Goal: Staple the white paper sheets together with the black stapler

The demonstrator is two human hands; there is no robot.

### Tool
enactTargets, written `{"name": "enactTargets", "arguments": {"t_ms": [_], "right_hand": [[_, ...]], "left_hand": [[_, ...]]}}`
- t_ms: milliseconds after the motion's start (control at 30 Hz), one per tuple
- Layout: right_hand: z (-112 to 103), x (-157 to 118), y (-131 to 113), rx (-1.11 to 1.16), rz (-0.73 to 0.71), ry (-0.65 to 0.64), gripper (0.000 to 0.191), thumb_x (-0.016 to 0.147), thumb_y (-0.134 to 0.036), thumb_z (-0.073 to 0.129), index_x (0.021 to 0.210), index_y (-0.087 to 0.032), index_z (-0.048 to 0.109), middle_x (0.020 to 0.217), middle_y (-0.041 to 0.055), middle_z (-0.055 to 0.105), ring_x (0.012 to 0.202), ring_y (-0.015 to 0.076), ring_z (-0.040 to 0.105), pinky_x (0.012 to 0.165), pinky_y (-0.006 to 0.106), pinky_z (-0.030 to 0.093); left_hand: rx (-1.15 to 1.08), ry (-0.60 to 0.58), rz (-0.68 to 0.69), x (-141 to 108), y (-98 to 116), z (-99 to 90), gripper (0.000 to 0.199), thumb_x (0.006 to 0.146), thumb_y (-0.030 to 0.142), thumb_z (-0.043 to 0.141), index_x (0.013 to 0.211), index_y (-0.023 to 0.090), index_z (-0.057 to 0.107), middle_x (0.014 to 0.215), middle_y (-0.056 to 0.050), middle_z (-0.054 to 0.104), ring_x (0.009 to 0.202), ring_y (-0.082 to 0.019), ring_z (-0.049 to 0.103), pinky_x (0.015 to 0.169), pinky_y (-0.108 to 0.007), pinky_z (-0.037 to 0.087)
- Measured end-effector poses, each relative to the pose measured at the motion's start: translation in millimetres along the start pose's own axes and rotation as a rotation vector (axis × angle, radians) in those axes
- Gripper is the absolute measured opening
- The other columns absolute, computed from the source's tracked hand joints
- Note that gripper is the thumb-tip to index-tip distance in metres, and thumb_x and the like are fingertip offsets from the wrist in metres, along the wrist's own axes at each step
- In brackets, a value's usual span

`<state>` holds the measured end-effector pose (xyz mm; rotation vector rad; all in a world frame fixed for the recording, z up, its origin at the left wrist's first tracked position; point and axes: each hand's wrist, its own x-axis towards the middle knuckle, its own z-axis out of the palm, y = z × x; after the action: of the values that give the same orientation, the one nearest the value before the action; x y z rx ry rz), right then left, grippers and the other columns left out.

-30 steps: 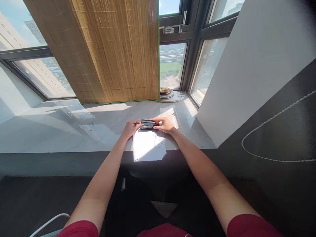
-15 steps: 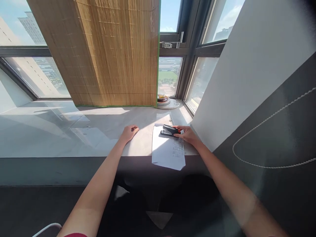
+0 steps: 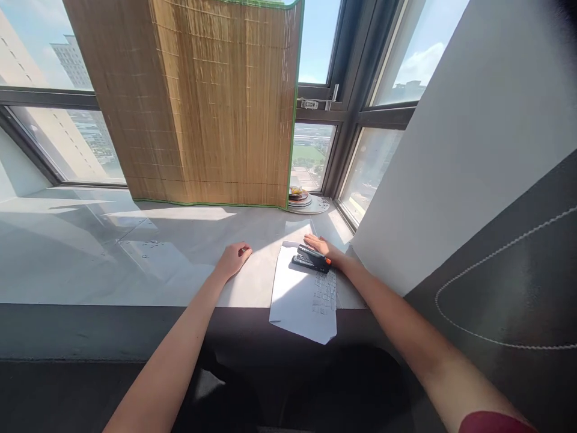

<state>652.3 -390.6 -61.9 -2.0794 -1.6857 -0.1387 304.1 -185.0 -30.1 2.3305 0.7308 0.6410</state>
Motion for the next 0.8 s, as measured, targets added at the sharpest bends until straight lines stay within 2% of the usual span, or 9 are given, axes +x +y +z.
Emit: {"name": "enactTargets", "arguments": {"t_ms": [100,167,233,333,433,500,567,667,800], "right_hand": [[6,10,-5,0.018,-0.026,-0.176,0.044,0.107,-0.021,0.051,0.147,-0.021,0.070,0.163,0.0159,0.060,0.156,0.0295,0.053,0.134,0.053,0.034],[9,22,-15,0.030,-0.042,-0.202,0.045,0.108,-0.019,0.049,0.149,-0.022,0.067,0.164,0.0140,0.059,0.157,0.0294,0.052,0.134,0.056,0.033],[16,39,-34,0.078,-0.120,-0.209,0.043,0.108,-0.020,0.050,0.147,-0.022,0.068,0.164,0.0146,0.060,0.156,0.0292,0.053,0.134,0.055,0.036],[37,72,-80,0.160,-0.238,-0.172,0.040,0.104,-0.018,0.059,0.143,-0.014,0.068,0.158,0.0225,0.063,0.149,0.0326,0.060,0.130,0.053,0.042],[71,109,-136,0.186,-0.295,-0.182,0.043,0.099,-0.017,0.068,0.141,-0.016,0.070,0.156,0.0189,0.065,0.149,0.0303,0.060,0.126,0.043,0.048],[93,134,-171,0.229,-0.309,-0.211,0.042,0.101,-0.021,0.069,0.143,-0.018,0.069,0.158,0.0164,0.064,0.150,0.0296,0.059,0.126,0.043,0.047],[110,154,-197,0.252,-0.322,-0.245,0.045,0.104,-0.020,0.065,0.149,-0.017,0.064,0.162,0.0164,0.061,0.150,0.0279,0.059,0.128,0.043,0.044],[126,173,-215,0.281,-0.327,-0.310,0.053,0.106,-0.016,0.060,0.159,-0.016,0.055,0.170,0.0168,0.052,0.155,0.0272,0.054,0.131,0.042,0.039],[134,179,-213,0.346,-0.336,-0.300,0.056,0.105,-0.012,0.059,0.161,-0.017,0.053,0.171,0.0159,0.050,0.156,0.0268,0.052,0.130,0.043,0.041]], "left_hand": [[0.037,0.081,0.000,2,0,4.8,0.026,0.096,0.041,0.056,0.088,0.025,0.075,0.089,-0.007,0.078,0.086,-0.026,0.070,0.082,-0.035,0.052],[0.096,0.229,-0.068,2,-2,1.6,0.025,0.096,0.036,0.053,0.090,0.024,0.074,0.092,-0.009,0.079,0.090,-0.027,0.071,0.089,-0.036,0.053],[0.176,0.345,-0.171,1,-9,-10.9,0.025,0.098,0.032,0.051,0.095,0.023,0.075,0.097,-0.012,0.079,0.097,-0.030,0.071,0.095,-0.040,0.053],[0.352,0.319,-0.317,-6,-33,-44.8,0.024,0.093,0.024,0.055,0.104,0.021,0.076,0.111,-0.019,0.078,0.115,-0.039,0.066,0.100,-0.049,0.051],[0.502,0.382,-0.556,-13,-61,-77.8,0.032,0.088,0.018,0.056,0.114,0.017,0.074,0.136,-0.027,0.067,0.133,-0.046,0.055,0.106,-0.057,0.048],[0.481,0.425,-0.669,-17,-73,-89.2,0.035,0.089,0.017,0.054,0.119,0.015,0.071,0.144,-0.028,0.061,0.136,-0.046,0.051,0.108,-0.058,0.046],[0.458,0.419,-0.694,-18,-78,-91.8,0.035,0.089,0.017,0.054,0.120,0.014,0.070,0.146,-0.029,0.058,0.138,-0.046,0.050,0.110,-0.058,0.044],[0.464,0.387,-0.683,-17,-76,-88.6,0.034,0.088,0.018,0.056,0.120,0.014,0.069,0.148,-0.029,0.056,0.141,-0.047,0.048,0.114,-0.060,0.042],[0.448,0.393,-0.697,-16,-78,-87.1,0.032,0.091,0.020,0.054,0.118,0.015,0.069,0.151,-0.029,0.054,0.143,-0.047,0.046,0.116,-0.060,0.041]]}}
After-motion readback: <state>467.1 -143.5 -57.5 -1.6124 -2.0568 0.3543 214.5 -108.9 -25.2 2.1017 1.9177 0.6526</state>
